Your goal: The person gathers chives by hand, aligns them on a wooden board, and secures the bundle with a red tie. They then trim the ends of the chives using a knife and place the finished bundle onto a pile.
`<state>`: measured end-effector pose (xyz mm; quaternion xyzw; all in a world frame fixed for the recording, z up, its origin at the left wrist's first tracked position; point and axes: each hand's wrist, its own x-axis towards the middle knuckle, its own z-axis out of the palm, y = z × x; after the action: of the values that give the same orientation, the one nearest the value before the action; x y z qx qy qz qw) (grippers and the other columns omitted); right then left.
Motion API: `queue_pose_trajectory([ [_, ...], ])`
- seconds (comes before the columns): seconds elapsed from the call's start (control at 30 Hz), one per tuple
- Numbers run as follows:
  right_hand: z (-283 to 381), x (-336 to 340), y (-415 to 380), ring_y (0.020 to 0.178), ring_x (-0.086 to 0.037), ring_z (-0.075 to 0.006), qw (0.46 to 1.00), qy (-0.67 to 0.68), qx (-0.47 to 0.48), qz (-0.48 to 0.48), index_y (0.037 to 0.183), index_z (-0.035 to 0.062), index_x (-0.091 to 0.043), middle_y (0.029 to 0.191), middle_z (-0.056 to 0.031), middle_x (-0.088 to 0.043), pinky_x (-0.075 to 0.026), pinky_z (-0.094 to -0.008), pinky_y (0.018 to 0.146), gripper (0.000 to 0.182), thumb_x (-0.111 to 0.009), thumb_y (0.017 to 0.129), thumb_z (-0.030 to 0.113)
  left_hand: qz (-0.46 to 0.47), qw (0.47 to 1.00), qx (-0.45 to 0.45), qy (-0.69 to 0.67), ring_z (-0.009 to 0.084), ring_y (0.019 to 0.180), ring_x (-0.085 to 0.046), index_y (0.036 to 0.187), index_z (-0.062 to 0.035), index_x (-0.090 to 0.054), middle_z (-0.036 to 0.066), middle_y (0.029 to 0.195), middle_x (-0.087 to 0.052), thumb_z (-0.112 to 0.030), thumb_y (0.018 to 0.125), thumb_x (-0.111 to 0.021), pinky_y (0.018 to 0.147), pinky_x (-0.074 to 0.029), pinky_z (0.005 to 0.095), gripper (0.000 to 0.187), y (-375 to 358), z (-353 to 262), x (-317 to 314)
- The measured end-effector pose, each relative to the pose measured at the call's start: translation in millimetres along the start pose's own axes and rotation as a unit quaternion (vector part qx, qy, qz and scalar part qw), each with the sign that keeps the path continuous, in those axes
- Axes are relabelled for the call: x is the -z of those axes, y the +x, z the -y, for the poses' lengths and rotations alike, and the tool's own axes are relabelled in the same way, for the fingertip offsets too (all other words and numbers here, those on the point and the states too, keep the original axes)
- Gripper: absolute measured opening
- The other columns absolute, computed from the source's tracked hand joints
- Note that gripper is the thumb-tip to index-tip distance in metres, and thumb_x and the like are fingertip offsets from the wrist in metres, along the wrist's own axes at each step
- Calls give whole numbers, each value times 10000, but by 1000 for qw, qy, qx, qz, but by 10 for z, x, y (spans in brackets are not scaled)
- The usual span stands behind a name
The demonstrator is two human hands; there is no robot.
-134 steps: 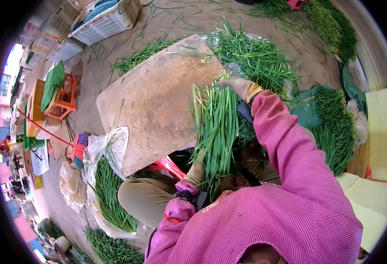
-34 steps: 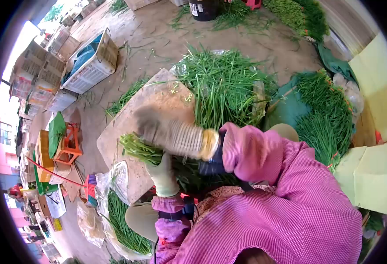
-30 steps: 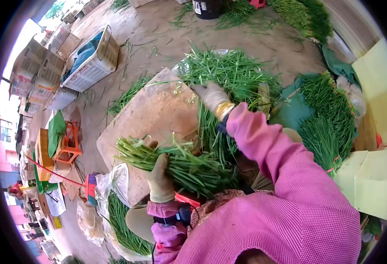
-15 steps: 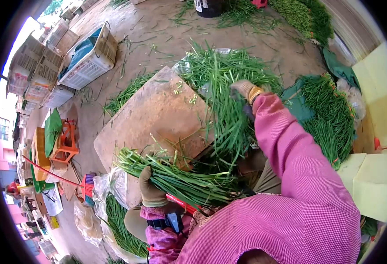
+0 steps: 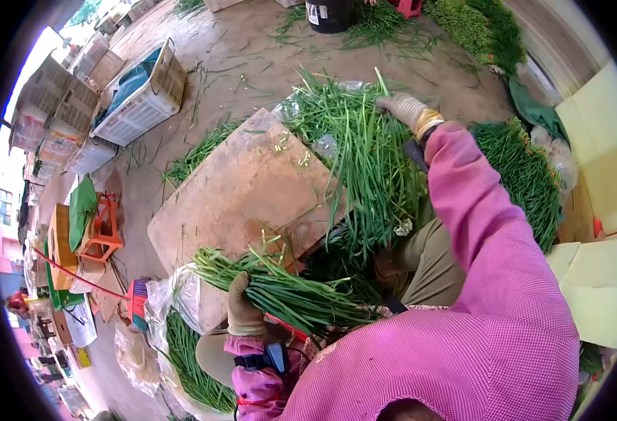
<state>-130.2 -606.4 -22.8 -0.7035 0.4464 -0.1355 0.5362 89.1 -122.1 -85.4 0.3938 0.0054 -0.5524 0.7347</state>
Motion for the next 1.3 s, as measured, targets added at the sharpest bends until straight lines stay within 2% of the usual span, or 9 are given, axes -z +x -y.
queue_pose_trajectory([
  [0.17, 117, -286, 218, 1134, -609, -363, 883, -432, -140, -118, 1157, 63, -675, 1204, -201, -638, -466, -417, 965, 418, -513, 915, 363, -6, 1000, 5, 19, 307, 949, -647, 1085, 45, -620, 159, 1035, -677, -311, 912, -566, 908, -511, 452, 399, 8, 21, -100],
  [0.6, -943, -1145, 1171, 1016, -668, -316, 892, -412, -184, -19, 1137, 53, -688, 1140, -190, -678, -509, -378, 892, 464, -650, 861, 424, -91, 994, 30, 44, 262, 923, -656, 1118, 45, -630, 133, 1004, -688, -260, 897, -574, 896, -513, 385, 381, -51, -90, -555],
  [0.67, -768, -1058, 1042, 840, -694, -263, 954, -216, -196, 67, 1070, 73, -713, 978, -138, -721, -533, -360, 799, 373, -612, 885, 380, -86, 995, 21, 52, 270, 926, -655, 1134, 45, -616, 141, 1019, -682, -253, 898, -564, 884, -517, 392, 384, -38, -88, -559],
  [0.9, -121, -352, 443, 596, -639, -246, 969, -193, -152, -22, 986, -28, -703, 733, -135, -689, -526, -372, 643, 507, -469, 964, 421, -101, 988, -28, 112, 224, 978, -629, 1363, 45, -435, 137, 1147, -613, -83, 891, -545, 900, -513, 350, 501, -54, 16, -246],
  [1.0, 278, -678, -258, 652, -647, -208, 989, -126, -21, 76, 1049, 18, -669, 790, -129, -706, -528, -363, 658, 557, -394, 991, 499, -64, 991, -55, 107, 235, 1010, -624, 1384, 38, -407, 137, 1162, -609, -62, 871, -570, 913, -515, 363, 548, -34, 92, -336],
  [1.1, 278, -1377, -931, 707, -619, -310, 887, -212, 373, 171, 882, 22, -657, 735, -177, -643, -516, -411, 701, 472, -423, 1002, 415, 6, 992, -60, 108, 234, 1012, -624, 1345, 33, -463, 133, 1147, -623, -66, 874, -579, 909, -513, 359, 495, -92, 154, -861],
  [1.2, 744, -1930, -1841, 684, -632, -382, 958, -143, 106, 225, 915, -1, -630, 683, -204, -624, -477, -449, 670, 527, -387, 1009, 457, 68, 940, -167, 288, 227, 991, -635, 1248, 28, -568, 126, 1061, -668, 20, 826, -603, 892, -503, 347, 423, 33, 439, -717],
  [1.23, 602, -2159, -1863, 760, -641, -396, 956, -142, 167, 194, 1008, 30, -638, 804, -222, -660, -478, -481, 714, 503, -364, 1009, 452, 136, 832, -255, 473, 219, 999, -633, 1223, 19, -596, 127, 1063, -669, 49, 801, -620, 892, -499, 342, 424, 88, 538, -496],
  [1.3, 343, -2460, -1842, 919, -635, -435, 939, -210, 234, 137, 1127, 57, -633, 929, -258, -661, -467, -484, 858, 556, -283, 1014, 473, 151, 819, -247, 495, 212, 1029, -627, 1200, 1, -622, 130, 1114, -660, 87, 764, -640, 903, -486, 335, 445, -64, 501, -556],
])
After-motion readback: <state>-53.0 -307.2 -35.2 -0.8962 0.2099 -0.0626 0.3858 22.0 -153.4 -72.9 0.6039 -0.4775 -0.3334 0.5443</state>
